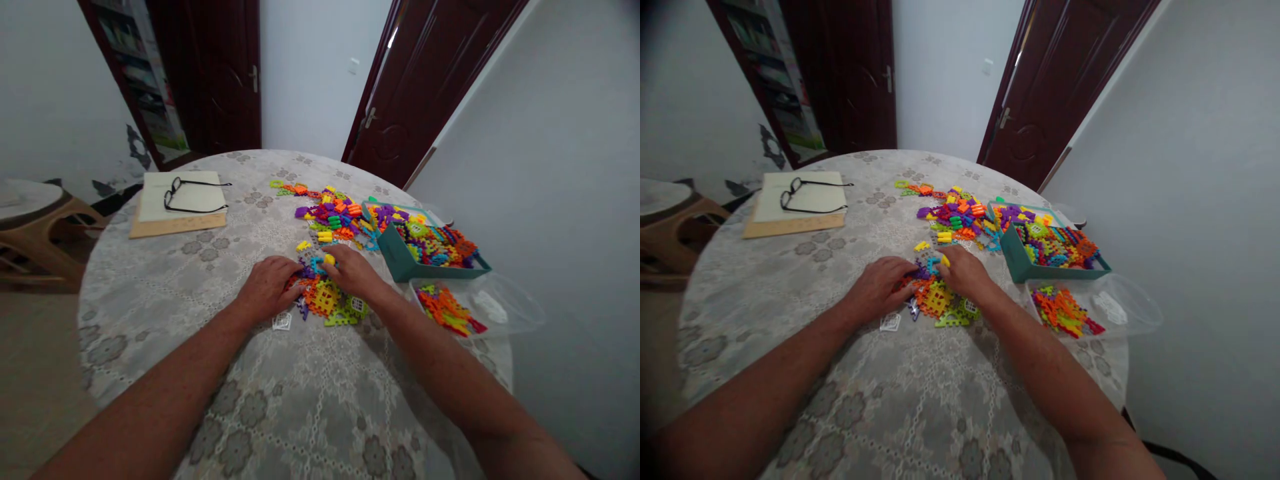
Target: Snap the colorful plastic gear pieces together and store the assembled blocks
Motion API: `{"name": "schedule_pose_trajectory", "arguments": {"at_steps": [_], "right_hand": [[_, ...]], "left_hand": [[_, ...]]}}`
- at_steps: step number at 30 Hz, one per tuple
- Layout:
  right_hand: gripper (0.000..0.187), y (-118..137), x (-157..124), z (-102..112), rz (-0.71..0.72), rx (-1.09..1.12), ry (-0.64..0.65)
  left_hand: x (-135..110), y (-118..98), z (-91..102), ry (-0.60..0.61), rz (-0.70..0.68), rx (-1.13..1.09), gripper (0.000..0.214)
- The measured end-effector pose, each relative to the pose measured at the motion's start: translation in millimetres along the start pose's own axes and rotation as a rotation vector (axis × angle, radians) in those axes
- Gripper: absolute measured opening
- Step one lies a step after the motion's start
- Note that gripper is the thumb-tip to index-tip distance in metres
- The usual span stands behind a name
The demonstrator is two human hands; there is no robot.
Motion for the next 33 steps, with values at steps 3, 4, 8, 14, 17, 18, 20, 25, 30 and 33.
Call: {"name": "schedule_pose_trajectory", "arguments": {"at_steps": [3,4,8,14,17,18,20,25,30,33], "right_hand": [[0.037,-1.7,5.2,-15.6,-0.032,-0.022,0.072],[0.033,-2.8,4.0,-16.4,-0.039,-0.01,0.086],[0.031,-9.9,-12.8,-8.8,-0.033,0.054,0.089],[0.036,-38.0,-44.6,6.8,-0.13,0.061,-0.014],[0.032,-49.7,-54.5,10.7,-0.243,0.102,-0.077],[0.03,-51.5,-56.3,11.3,-0.267,0.119,-0.093],[0.029,-52.2,-57.7,11.6,-0.283,0.134,-0.115],[0.034,-43.2,-53.9,6.2,-0.222,0.009,-0.076],[0.035,-25.2,-49.9,-3.6,-0.14,0.062,0.041],[0.033,-16.9,-39.9,-1.2,-0.109,0.152,0.025]], "left_hand": [[-1.6,-2.8,2.5,0.007,-0.005,-0.002,0.041],[-2.2,-4.0,3.2,0.011,-0.007,-0.005,0.043],[-4.4,-7.6,4.2,0.036,-0.025,-0.001,0.055],[-5.7,-4.2,-2.1,0.094,-0.112,-0.006,0.08],[-7.0,-1.3,-4.4,0.106,-0.117,-0.01,0.089],[-7.3,-0.8,-4.6,0.109,-0.114,-0.01,0.091],[-7.5,-0.6,-4.6,0.113,-0.108,-0.01,0.093],[-7.3,-1.3,-3.7,0.108,-0.117,-0.035,0.077],[-8.1,-2.2,-1.8,0.069,-0.116,-0.034,0.057],[-7.0,-4.2,0.8,0.043,-0.082,-0.058,0.048]]}}
Point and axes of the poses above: each hand's wrist, its own x-axis towards the middle knuckle, its own z-axis out of the back of the hand, y = z × x, the point moved 3 cm from there along x, towards the middle knuckle, and after that the axes turned 5 degrees about -x, right-handed, at the moved point
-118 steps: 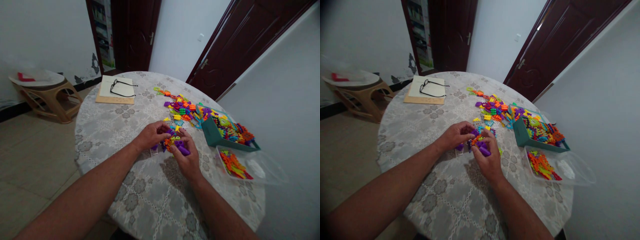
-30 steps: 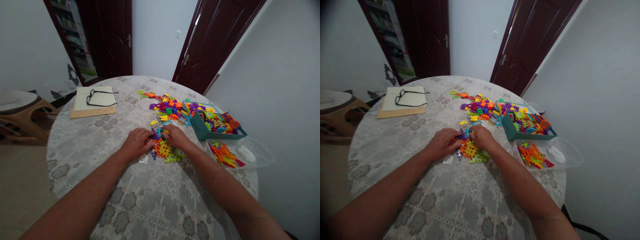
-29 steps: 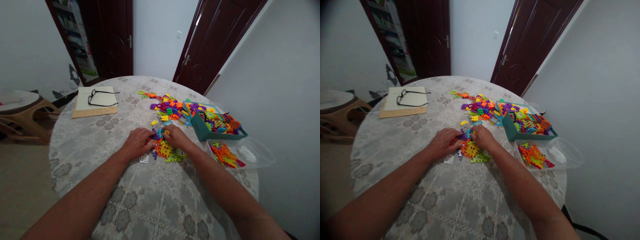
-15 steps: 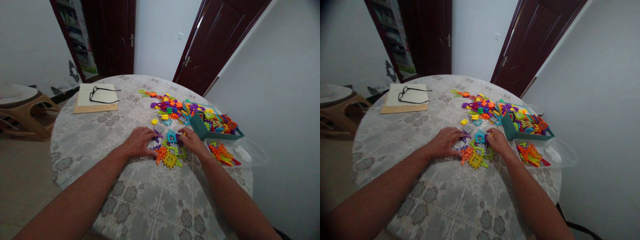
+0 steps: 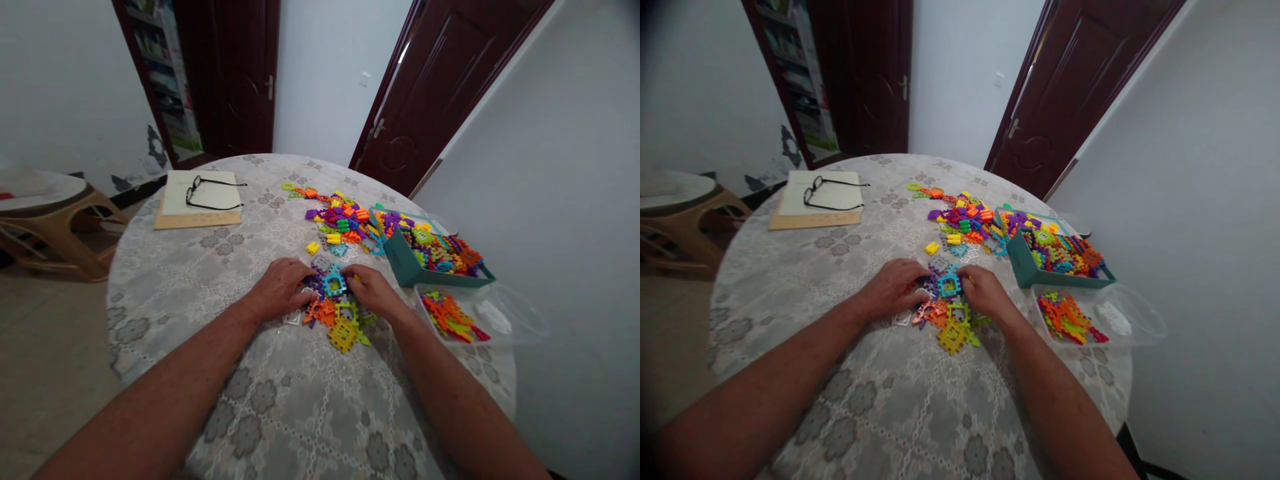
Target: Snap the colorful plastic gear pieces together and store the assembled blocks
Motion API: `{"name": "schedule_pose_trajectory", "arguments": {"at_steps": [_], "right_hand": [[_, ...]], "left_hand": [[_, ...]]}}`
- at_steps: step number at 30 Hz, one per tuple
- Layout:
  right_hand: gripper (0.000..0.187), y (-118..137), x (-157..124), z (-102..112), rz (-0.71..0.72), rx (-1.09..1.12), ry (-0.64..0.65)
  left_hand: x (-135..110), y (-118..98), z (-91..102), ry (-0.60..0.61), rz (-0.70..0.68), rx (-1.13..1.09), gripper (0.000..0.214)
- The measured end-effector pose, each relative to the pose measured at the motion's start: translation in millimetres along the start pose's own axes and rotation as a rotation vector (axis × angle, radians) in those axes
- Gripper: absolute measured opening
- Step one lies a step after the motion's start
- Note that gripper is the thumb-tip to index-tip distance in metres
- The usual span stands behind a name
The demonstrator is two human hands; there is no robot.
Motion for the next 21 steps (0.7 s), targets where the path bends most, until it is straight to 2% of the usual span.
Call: {"name": "schedule_pose_trajectory", "arguments": {"at_steps": [3,8,13,17,21], "right_hand": [[0.034,6.8,20.9,4.0,0.001,-0.018,-0.042],[0.032,21.7,73.0,-1.4,0.058,-0.138,-0.004],[0.037,15.7,116.5,-7.6,-0.079,-0.363,-0.087],[0.036,-3.3,127.6,-16.7,-0.128,-0.434,-0.013],[0.032,-15.2,123.5,-16.3,-0.096,-0.393,-0.051]], "left_hand": [[1.9,-1.9,1.6,-0.021,0.03,-0.03,0.04],[2.2,-1.1,1.3,-0.06,0.056,-0.032,0.036],[0.6,1.3,0.5,-0.096,0.061,-0.028,0.032],[0.7,1.2,-0.9,-0.125,0.064,0.007,0.028],[0.3,-0.2,-2.7,-0.138,0.059,0.024,0.026]]}}
Point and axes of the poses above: each hand's wrist, its own x-axis towards the middle knuckle, its own z-axis out of the back of the hand, y = z × x, the point moved 3 cm from there along x, towards the middle knuckle, and after that the axes turned 5 degrees about -x, right-handed, at the moved point
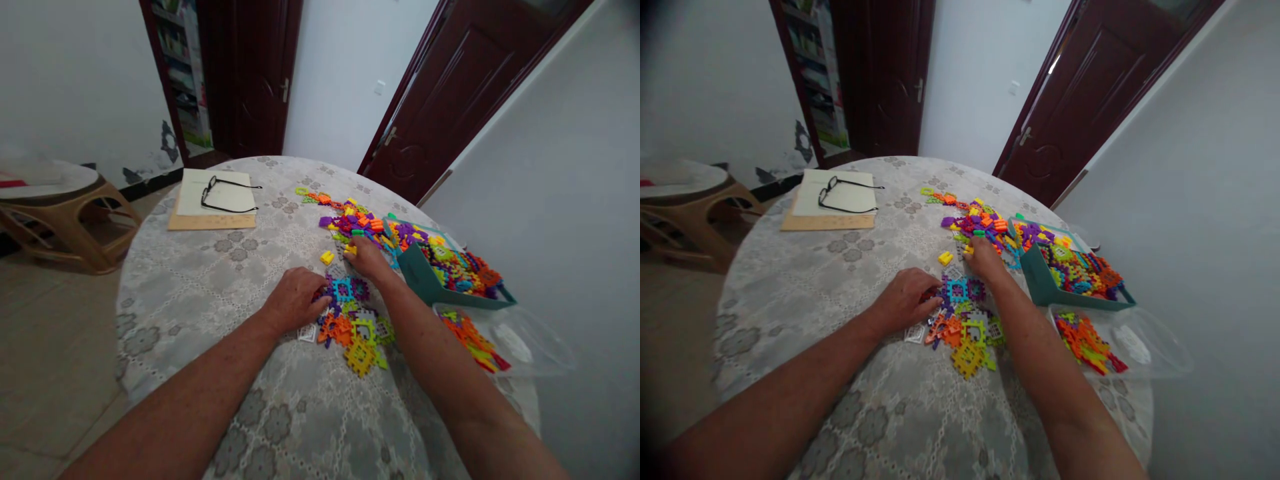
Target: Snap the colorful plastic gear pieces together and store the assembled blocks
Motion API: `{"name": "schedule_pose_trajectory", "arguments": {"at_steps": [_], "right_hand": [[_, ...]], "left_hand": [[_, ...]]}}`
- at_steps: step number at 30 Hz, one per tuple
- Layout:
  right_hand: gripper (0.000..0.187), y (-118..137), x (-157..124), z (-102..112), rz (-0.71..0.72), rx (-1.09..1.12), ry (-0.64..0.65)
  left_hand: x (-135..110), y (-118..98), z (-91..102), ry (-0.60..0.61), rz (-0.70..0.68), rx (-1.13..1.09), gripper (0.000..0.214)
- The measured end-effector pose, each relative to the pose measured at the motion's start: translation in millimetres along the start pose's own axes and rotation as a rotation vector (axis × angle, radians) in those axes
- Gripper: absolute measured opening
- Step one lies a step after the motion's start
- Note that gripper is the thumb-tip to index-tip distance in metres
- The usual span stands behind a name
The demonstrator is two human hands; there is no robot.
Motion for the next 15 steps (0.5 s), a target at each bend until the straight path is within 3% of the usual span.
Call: {"name": "schedule_pose_trajectory", "arguments": {"at_steps": [5,8,11,15], "right_hand": [[0.046,11.9,-6.9,9.2,0.029,0.165,-0.129],[0.047,39.5,-9.1,8.9,0.092,0.221,-0.059],[0.04,67.1,-9.5,4.6,0.109,0.118,0.059],[0.033,82.5,-8.1,1.1,0.068,-0.007,0.166]], "left_hand": [[-1.9,-0.9,-0.4,-0.012,-0.003,-0.009,0.023],[-2.4,-1.3,-0.5,-0.006,-0.013,-0.004,0.022],[-2.4,-1.1,-0.5,0.011,-0.016,0.001,0.022],[-1.9,1.1,0.1,0.021,-0.017,-0.015,0.02]]}}
Point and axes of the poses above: each hand's wrist, its own x-axis towards the middle knuckle, its own z-axis out of the back of the hand, y = z × x, the point moved 3 cm from there along x, towards the middle knuckle, and after that the axes turned 5 degrees about -x, right-handed, at the moved point
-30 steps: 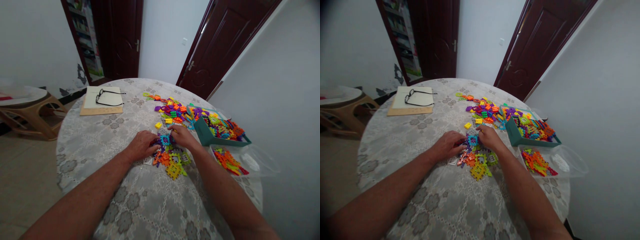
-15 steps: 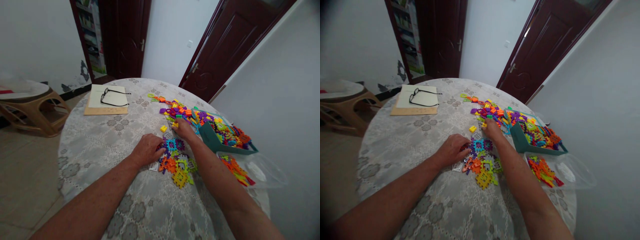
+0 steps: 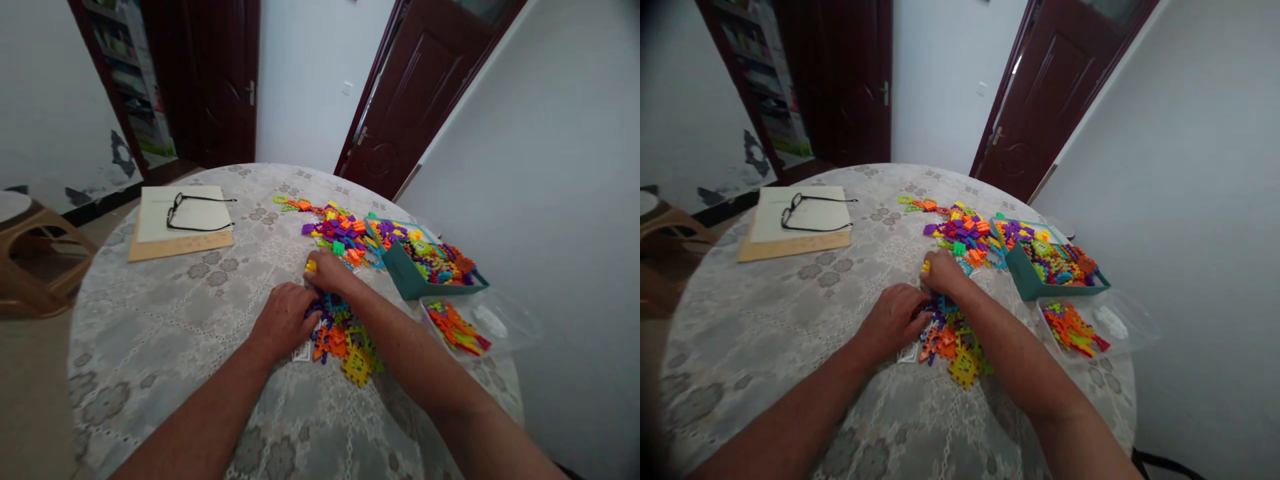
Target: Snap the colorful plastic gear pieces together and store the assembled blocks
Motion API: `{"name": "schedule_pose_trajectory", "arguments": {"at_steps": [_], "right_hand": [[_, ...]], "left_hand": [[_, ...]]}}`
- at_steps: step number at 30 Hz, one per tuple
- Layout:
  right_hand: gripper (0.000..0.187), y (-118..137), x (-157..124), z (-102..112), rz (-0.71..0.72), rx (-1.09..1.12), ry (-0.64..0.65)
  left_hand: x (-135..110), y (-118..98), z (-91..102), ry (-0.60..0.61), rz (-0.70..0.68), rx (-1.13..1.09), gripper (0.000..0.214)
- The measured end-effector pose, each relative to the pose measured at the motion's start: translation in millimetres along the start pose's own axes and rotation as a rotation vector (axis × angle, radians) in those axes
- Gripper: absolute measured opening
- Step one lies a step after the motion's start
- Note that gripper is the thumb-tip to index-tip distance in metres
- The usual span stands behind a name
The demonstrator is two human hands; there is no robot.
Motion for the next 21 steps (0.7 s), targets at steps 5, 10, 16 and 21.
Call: {"name": "schedule_pose_trajectory", "arguments": {"at_steps": [5,10,16,21], "right_hand": [[0.033,-2.5,-0.4,5.0,0.003,-0.019,0.01],[0.032,-9.2,4.4,9.9,0.039,0.035,0.048],[0.04,-13.7,-2.8,8.4,0.045,0.115,-0.037],[0.024,-27.8,-21.0,33.1,0.09,0.132,-0.083]], "left_hand": [[0.4,3.0,-0.1,-0.003,-0.022,-0.019,0.018],[-0.2,4.9,0.0,-0.009,-0.035,-0.029,0.017],[-1.1,7.3,-0.3,-0.005,-0.051,-0.031,0.017],[-1.9,6.8,1.4,-0.005,-0.061,-0.043,0.017]]}}
Point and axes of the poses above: each hand's wrist, its own x-axis towards the middle knuckle, its own z-axis out of the back of the hand, y = z × x, the point moved 3 cm from there along x, towards the middle knuckle, and after that the axes turned 5 degrees about -x, right-handed, at the moved point
